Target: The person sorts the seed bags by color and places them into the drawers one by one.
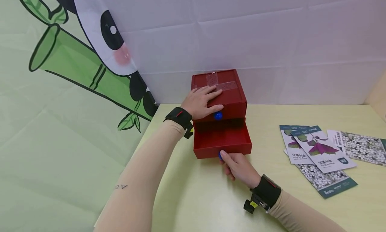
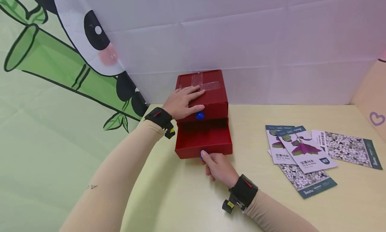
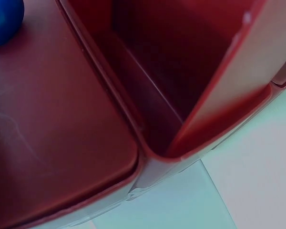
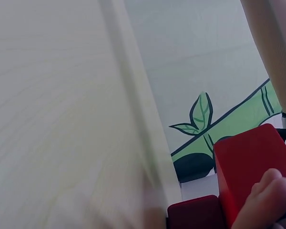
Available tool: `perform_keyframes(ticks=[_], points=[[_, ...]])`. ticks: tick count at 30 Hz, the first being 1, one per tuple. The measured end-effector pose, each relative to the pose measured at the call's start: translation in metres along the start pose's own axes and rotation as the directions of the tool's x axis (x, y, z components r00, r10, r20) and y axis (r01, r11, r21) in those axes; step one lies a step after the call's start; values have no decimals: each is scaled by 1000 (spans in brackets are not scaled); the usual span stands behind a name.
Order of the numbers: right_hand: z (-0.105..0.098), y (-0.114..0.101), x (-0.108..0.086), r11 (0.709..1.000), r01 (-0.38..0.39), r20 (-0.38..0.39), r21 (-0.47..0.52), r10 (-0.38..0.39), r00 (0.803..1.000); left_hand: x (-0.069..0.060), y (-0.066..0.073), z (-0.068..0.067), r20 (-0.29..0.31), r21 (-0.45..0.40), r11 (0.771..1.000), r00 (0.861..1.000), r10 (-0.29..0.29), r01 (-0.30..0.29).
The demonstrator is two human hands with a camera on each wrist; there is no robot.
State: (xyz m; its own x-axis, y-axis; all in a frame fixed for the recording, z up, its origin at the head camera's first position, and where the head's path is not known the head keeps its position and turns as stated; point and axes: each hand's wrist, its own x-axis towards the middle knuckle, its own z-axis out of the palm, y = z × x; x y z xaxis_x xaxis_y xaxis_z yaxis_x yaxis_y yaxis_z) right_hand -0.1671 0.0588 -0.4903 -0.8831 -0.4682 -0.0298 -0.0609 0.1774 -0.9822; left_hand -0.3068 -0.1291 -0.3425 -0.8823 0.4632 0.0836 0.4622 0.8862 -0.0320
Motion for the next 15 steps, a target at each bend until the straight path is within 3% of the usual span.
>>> perform_keyframes(ticks=[15], points=[[-1, 0, -13, 1000, -16, 29, -12, 17, 999, 2, 2, -1, 2, -11, 1000, 1000, -15, 15]])
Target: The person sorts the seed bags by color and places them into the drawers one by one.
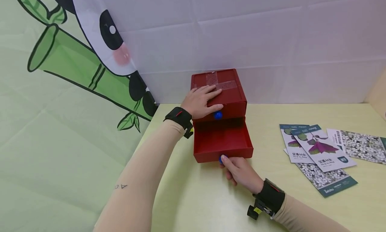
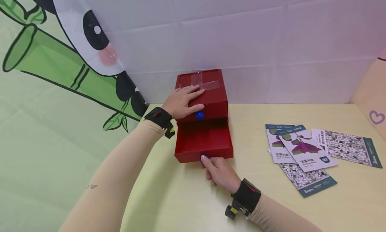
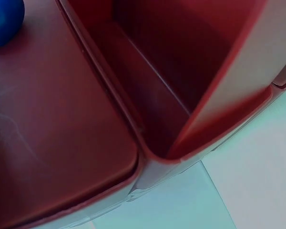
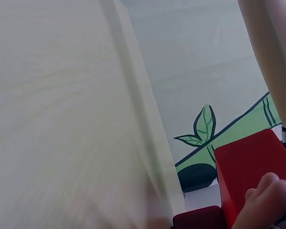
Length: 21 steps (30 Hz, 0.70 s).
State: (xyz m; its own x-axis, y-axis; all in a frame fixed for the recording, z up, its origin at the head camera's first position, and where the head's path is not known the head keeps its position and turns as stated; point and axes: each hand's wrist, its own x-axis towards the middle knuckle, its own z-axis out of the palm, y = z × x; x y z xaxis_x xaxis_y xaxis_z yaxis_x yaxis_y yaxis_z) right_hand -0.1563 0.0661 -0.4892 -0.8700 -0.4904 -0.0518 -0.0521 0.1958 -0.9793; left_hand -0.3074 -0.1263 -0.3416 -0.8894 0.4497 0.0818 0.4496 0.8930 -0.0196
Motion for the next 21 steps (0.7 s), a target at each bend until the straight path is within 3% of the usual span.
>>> perform_keyframes(ticks=[9, 21], points=[[4, -1, -9, 1000, -16, 42, 23, 15, 999, -2, -1, 1, -9, 2, 1000, 1000, 9, -9], [28, -6, -18, 998, -30, 43, 46, 28, 999, -15, -5, 0, -18, 1, 999, 999, 35, -35]])
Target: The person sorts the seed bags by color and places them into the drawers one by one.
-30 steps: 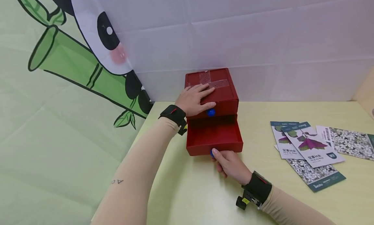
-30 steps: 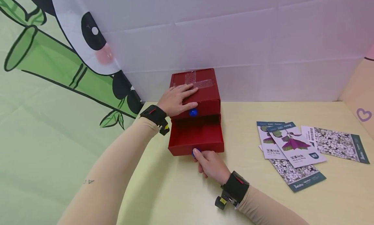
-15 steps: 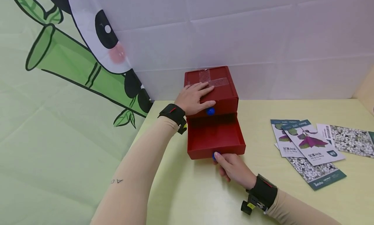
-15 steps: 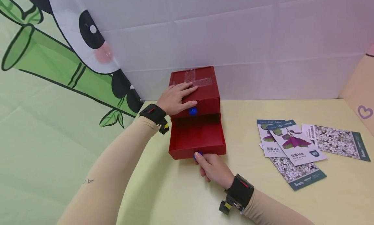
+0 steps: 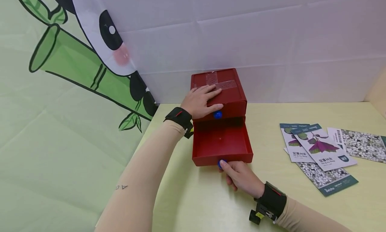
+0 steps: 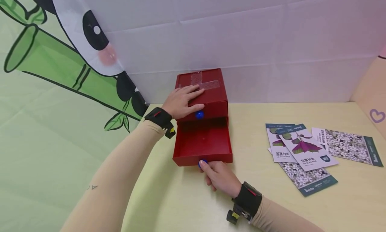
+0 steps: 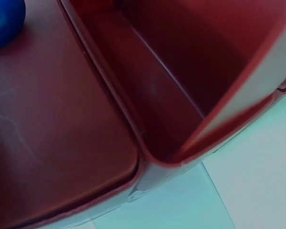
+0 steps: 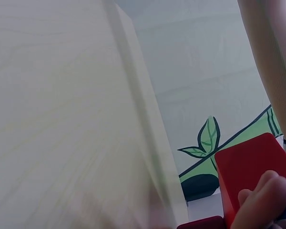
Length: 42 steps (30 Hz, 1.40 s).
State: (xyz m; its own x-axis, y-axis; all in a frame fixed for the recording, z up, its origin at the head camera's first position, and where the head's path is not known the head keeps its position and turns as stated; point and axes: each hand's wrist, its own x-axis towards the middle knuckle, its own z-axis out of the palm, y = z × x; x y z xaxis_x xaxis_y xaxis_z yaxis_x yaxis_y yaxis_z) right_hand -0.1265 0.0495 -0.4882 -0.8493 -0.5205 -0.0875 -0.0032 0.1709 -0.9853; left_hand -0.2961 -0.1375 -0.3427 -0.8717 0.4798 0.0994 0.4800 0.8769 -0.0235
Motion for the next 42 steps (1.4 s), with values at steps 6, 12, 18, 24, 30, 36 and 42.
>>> perform_keyframes(ticks=[6, 12, 18, 24, 30, 36, 42], points=[[0, 1, -3, 1000, -14, 0, 0, 14, 1000, 1, 1, 1, 2, 7, 1000, 1000, -4, 4], [4, 0, -6, 1000, 8, 22, -15, -7, 1000, -1, -1, 0, -7, 0, 1000, 1000, 4, -4], [5, -1, -6, 1000, -3, 37, -18, 4, 999, -2, -2, 1, -8, -2, 1000, 1000, 3, -3], [5, -2, -7, 999, -2, 45, -33, 3, 999, 0, -1, 1, -4, 8, 1000, 1000, 0, 0], [3, -2, -6, 999, 10, 48, -46, -7, 999, 2, 0, 1, -6, 17, 1000, 1000, 0, 1], [0, -2, -7, 999, 10, 44, -46, -8, 999, 3, 1, 1, -9, 17, 1000, 1000, -3, 3], [-2, 0, -6, 999, -9, 41, -35, 10, 999, 4, 2, 1, -3, 15, 1000, 1000, -9, 9]])
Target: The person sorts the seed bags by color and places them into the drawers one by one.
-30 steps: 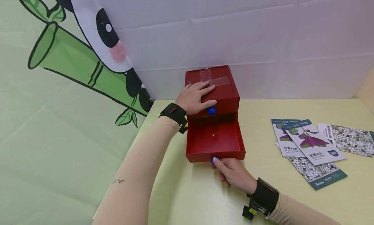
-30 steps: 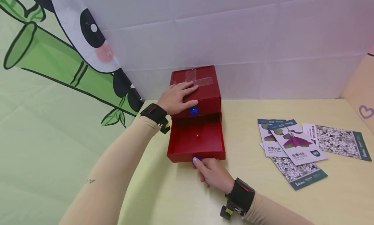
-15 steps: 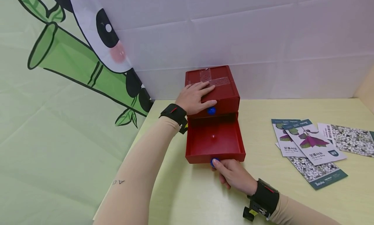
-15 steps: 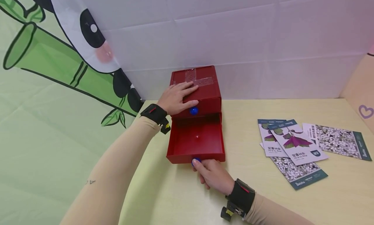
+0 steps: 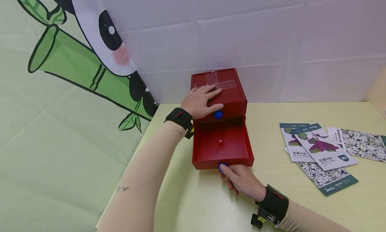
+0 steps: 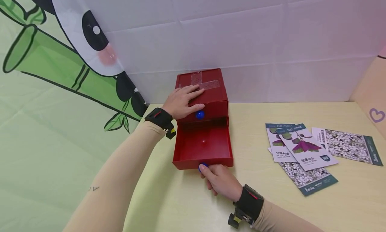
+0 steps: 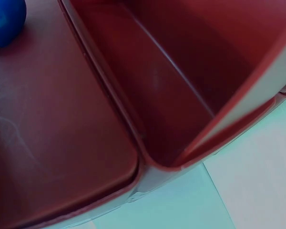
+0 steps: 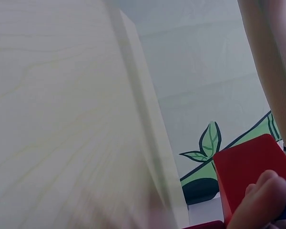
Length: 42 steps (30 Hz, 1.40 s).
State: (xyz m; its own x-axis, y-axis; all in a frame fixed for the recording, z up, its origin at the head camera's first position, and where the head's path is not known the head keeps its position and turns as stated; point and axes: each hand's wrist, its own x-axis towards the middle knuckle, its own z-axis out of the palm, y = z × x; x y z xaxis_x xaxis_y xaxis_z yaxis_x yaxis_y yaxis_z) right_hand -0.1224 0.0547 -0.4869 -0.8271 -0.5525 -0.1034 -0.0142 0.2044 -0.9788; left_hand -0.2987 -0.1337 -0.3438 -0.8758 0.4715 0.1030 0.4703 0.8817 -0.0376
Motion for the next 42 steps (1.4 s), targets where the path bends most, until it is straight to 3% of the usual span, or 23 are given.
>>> perform_keyframes(ticks=[11, 17, 23, 27, 31, 37, 42], points=[[-3, -6, -5, 999, -16, -32, -52, 14, 999, 3, 0, 3, -14, -6, 1000, 1000, 15, -15], [-2, -23, -14, 985, 88, -33, -148, -94, 995, -1, -3, 3, -24, -9, 1000, 1000, 15, -15], [-8, -47, -31, 965, 200, -82, -168, -216, 973, -1, -1, 1, -24, -13, 1000, 999, 24, -24], [-15, -59, -43, 950, 265, -166, -164, -291, 942, -3, -1, 1, -26, -21, 1000, 999, 20, -20], [-26, -70, -52, 930, 302, -275, -210, -353, 894, -3, -3, 2, -31, -19, 1000, 999, 22, -22], [-47, -80, -59, 899, 274, -396, -341, -402, 826, -4, -4, 0, -30, -18, 1000, 999, 18, -19], [-71, -76, -67, 840, 216, -420, -498, -452, 787, -5, -3, 0, -39, -25, 999, 999, 29, -30]])
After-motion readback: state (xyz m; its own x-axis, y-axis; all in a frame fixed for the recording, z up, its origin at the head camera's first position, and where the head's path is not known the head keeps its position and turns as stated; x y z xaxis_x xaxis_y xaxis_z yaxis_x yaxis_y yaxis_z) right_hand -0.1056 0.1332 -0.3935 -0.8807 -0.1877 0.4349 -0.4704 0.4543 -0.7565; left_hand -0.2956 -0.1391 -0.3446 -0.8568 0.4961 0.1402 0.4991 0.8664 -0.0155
